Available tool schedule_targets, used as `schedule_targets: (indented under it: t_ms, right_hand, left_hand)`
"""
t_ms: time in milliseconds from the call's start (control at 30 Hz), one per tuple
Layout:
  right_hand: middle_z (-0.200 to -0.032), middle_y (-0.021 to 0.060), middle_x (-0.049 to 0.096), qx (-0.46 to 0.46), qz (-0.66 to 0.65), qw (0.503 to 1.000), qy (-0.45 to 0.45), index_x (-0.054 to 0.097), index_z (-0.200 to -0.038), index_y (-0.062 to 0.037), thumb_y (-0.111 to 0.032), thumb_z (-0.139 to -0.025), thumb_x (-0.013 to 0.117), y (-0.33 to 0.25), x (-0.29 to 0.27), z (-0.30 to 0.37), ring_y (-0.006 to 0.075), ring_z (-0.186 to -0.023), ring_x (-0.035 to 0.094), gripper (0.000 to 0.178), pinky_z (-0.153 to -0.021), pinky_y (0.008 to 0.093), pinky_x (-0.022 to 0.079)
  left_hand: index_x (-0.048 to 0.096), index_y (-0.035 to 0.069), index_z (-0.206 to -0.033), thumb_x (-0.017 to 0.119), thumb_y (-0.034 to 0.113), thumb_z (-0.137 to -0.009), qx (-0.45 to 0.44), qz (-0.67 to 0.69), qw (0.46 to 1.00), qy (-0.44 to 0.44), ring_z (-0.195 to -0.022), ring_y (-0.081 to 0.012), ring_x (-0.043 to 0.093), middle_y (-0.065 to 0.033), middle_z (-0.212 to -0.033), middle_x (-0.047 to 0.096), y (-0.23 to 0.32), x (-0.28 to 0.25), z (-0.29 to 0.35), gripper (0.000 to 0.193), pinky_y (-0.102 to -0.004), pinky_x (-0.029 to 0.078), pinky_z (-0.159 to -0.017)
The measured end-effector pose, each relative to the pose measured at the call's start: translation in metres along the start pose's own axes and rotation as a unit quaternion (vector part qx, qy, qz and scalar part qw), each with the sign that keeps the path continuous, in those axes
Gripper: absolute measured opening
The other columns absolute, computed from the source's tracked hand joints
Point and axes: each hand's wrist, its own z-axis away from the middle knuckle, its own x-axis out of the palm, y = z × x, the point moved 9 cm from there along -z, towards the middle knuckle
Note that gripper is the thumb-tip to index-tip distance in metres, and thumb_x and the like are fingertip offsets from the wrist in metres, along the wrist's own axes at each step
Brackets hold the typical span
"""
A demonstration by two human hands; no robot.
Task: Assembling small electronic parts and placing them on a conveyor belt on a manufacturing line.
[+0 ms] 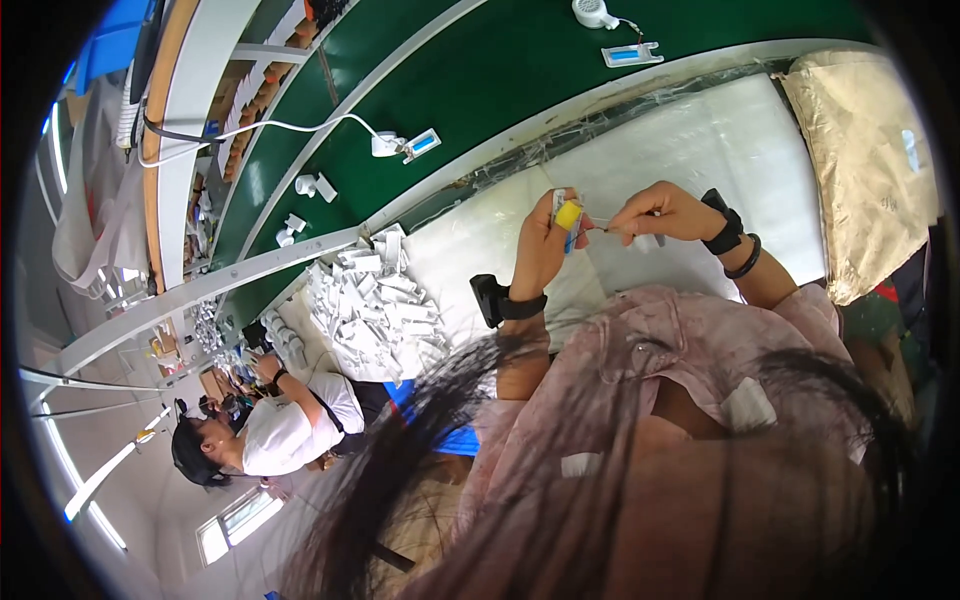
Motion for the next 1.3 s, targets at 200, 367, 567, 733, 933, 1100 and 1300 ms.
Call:
schedule_targets:
  t_ms: [200,367,567,733,933,1100,1300]
  right_hand:
    - [-0.071,0.0037,0.061,0.024,0.126,0.991,0.036,0.061,-0.087,-0.0023,-0.007,-0.083,0.066,-0.002,0.008,0.007,0.0135,-0.062,0.058,0.008,-0.058,0.0253,0.045]
    - [-0.073,0.0081,0.059,-0.152,0.363,0.862,0.318,0.06,-0.086,-0.0031,-0.005,-0.078,0.07,-0.033,-0.014,0.031,0.0189,-0.059,0.055,0.013,-0.056,0.0285,0.044]
    - [-0.078,0.0068,0.061,-0.214,0.276,0.866,0.357,0.061,-0.091,-0.0043,-0.002,-0.081,0.066,-0.056,-0.004,0.044,0.0223,-0.069,0.057,0.012,-0.062,0.0318,0.046]
    - [-0.085,0.0081,0.063,-0.269,0.341,0.849,0.302,0.062,-0.092,-0.0063,-0.006,-0.079,0.069,-0.061,0.011,0.046,0.0251,-0.075,0.058,0.015,-0.071,0.0337,0.045]
    - [-0.086,0.0073,0.062,-0.315,0.317,0.829,0.336,0.066,-0.087,-0.0077,-0.005,-0.075,0.072,-0.071,0.015,0.056,0.0247,-0.076,0.058,0.014,-0.067,0.0335,0.046]
    - [-0.085,0.0064,0.061,-0.333,0.311,0.822,0.341,0.068,-0.088,-0.0091,-0.003,-0.072,0.074,-0.07,0.018,0.06,0.0244,-0.076,0.057,0.019,-0.065,0.033,0.045]
    - [-0.085,0.0064,0.059,-0.349,0.315,0.819,0.328,0.068,-0.089,-0.0078,0.0,-0.07,0.075,-0.07,0.019,0.06,0.0236,-0.075,0.055,0.022,-0.064,0.0324,0.045]
  left_hand:
    - [0.05,0.003,-0.116,0.044,0.011,-0.097,0.067,-0.224,0.972,-0.024,-0.058,-0.0111,0.054,-0.0052,-0.076,0.06,0.015,0.029,0.012,0.021,-0.0231,0.043,-0.053]
    - [0.047,0.002,-0.116,0.042,0.009,-0.096,-0.003,-0.102,0.995,0.003,-0.056,-0.0128,0.054,-0.0073,-0.078,0.058,0.006,0.038,0.008,0.022,-0.0261,0.047,-0.052]
    - [0.041,0.002,-0.119,0.039,0.006,-0.092,-0.021,0.037,0.999,0.002,-0.057,-0.0159,0.056,-0.0109,-0.083,0.057,0.002,0.045,0.011,0.028,-0.0294,0.05,-0.052]
    - [0.04,0.001,-0.12,0.038,0.003,-0.088,0.006,0.039,0.999,-0.016,-0.058,-0.0176,0.057,-0.0116,-0.083,0.058,0.01,0.052,0.017,0.033,-0.0301,0.051,-0.053]
    - [0.039,0.0,-0.122,0.035,-0.002,-0.082,0.009,0.067,0.998,0.001,-0.064,-0.0169,0.057,-0.0118,-0.087,0.057,0.013,0.056,0.025,0.04,-0.0299,0.052,-0.056]
    - [0.038,0.002,-0.124,0.034,-0.004,-0.082,0.029,0.03,0.999,-0.008,-0.073,-0.0121,0.054,-0.009,-0.094,0.055,0.016,0.06,0.029,0.043,-0.0275,0.052,-0.061]
    - [0.039,0.003,-0.126,0.037,-0.004,-0.084,0.045,-0.011,0.999,-0.028,-0.073,-0.0097,0.053,-0.0061,-0.093,0.054,0.013,0.064,0.031,0.042,-0.0247,0.05,-0.062]
